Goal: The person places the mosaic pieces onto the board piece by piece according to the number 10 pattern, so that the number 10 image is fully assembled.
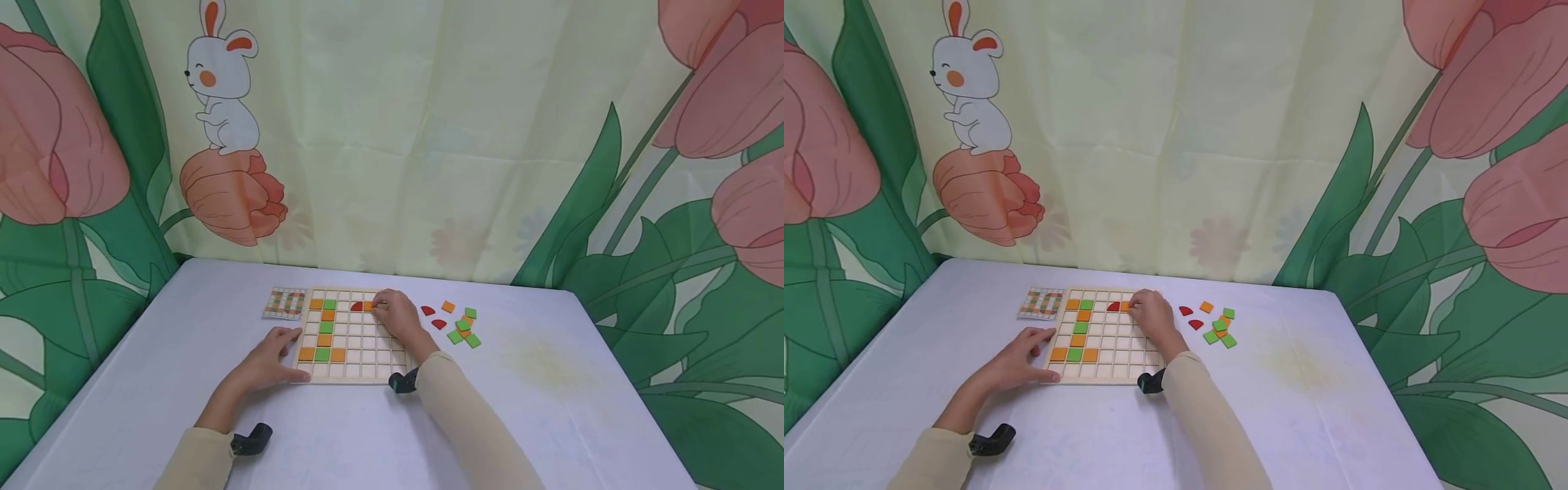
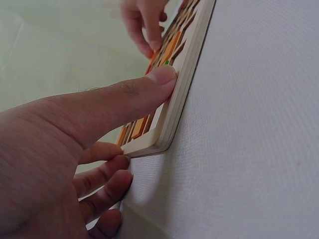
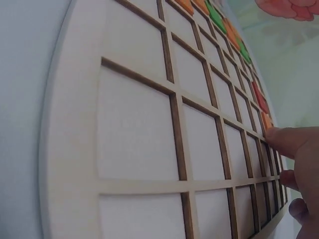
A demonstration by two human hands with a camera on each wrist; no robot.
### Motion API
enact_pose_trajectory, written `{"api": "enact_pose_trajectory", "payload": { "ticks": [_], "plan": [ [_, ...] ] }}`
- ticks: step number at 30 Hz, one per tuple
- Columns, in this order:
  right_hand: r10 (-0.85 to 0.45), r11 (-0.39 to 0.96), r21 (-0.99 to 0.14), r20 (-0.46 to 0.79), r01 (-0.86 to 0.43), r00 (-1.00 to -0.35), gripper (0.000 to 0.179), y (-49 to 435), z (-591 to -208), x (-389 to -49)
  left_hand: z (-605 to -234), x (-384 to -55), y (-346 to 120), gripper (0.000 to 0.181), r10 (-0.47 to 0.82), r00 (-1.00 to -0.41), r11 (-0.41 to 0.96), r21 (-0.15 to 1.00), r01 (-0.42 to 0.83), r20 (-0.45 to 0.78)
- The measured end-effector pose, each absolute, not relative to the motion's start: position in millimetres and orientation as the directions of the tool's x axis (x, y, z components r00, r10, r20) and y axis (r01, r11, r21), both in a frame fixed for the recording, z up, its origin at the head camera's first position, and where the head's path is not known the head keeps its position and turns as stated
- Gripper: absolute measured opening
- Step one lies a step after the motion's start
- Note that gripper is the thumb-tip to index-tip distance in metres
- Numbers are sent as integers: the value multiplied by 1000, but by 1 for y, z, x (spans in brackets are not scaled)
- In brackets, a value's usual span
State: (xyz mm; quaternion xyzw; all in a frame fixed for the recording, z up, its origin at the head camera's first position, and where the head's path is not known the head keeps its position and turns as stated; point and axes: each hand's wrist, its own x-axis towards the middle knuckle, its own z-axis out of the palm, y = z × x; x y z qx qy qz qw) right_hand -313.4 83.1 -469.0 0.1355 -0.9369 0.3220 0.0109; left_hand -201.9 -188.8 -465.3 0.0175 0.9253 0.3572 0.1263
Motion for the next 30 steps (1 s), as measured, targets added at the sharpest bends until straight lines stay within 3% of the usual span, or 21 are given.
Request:
{"api": "enact_pose_trajectory", "payload": {
  "ticks": [7, 30],
  "plan": [
    [-214, 714, -668, 76, -209, -974, 13, 99, -469, -307, -467, -203, -189, 108, 123, -966, 756, 652, -57, -227],
    [-97, 770, -617, 136, -161, -986, 18, 176, -463, -280, -465, -201, -189, 106, 143, -963, 758, 651, -42, -228]
  ]
}}
